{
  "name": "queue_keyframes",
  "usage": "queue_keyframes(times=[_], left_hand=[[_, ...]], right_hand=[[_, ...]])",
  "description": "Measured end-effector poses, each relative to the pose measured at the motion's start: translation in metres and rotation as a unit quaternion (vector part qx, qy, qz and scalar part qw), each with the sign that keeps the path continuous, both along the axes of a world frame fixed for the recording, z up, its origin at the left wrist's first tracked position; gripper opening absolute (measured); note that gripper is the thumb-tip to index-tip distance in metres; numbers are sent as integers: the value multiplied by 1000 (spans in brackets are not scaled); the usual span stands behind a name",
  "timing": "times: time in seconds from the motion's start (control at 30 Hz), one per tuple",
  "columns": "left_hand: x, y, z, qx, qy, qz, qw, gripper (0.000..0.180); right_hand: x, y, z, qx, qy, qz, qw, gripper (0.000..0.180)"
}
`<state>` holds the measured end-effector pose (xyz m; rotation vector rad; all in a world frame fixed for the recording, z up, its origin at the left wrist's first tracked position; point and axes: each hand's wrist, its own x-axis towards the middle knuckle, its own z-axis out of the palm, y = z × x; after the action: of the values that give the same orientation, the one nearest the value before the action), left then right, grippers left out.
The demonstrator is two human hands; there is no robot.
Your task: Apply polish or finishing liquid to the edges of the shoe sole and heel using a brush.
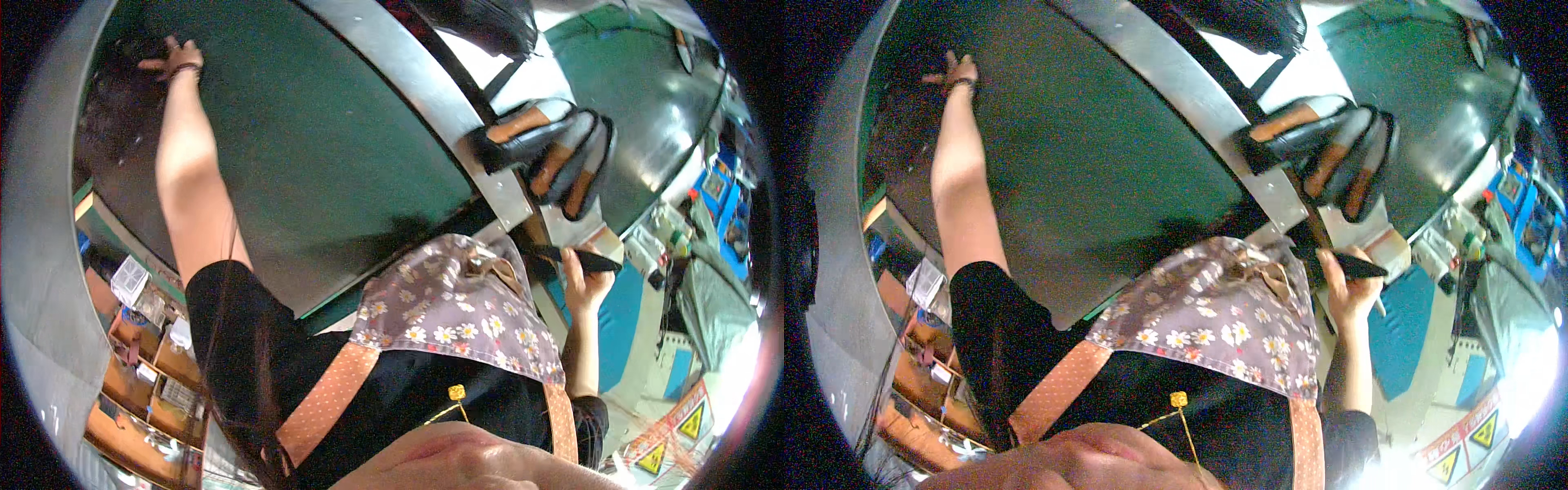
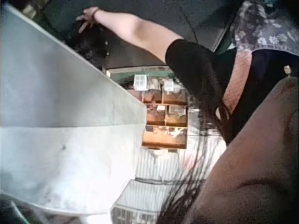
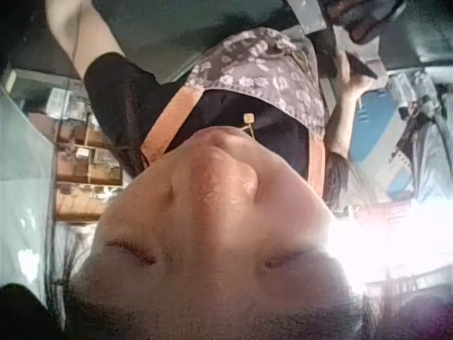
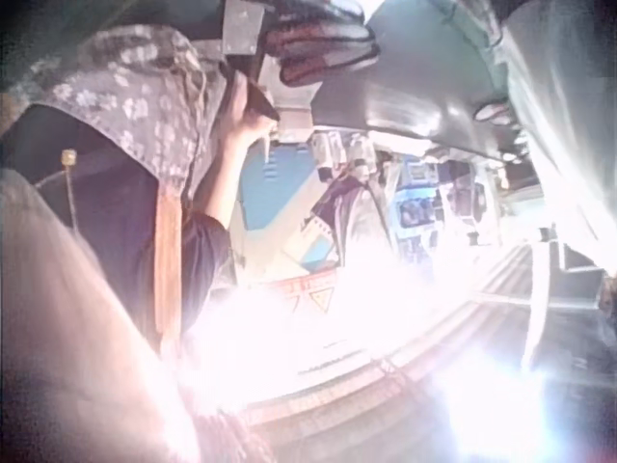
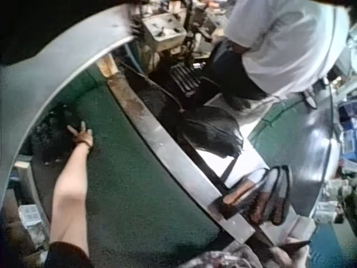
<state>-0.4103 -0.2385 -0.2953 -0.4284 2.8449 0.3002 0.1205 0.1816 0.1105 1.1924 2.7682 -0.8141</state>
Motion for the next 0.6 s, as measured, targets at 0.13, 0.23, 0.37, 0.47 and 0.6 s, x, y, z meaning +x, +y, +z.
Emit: queue_keyframes(times=[0.13,0.23,0.37,0.47,0.6], left_hand=[[51,70,41,-63,129,-77,987,65],[146,167,97,117,246,-372,887,62],[324,296,145,358,142,-557,736,71],[390,336,142,208,48,-650,729,86],[370,349,99,59,87,-592,799,96]], right_hand=[[18,6,-8,-90,56,-25,994,6],[32,9,-16,-56,90,0,994,9],[51,12,-25,-92,111,-42,989,20],[67,11,-36,-78,140,-116,980,25],[97,9,-57,-110,260,-291,914,23]])
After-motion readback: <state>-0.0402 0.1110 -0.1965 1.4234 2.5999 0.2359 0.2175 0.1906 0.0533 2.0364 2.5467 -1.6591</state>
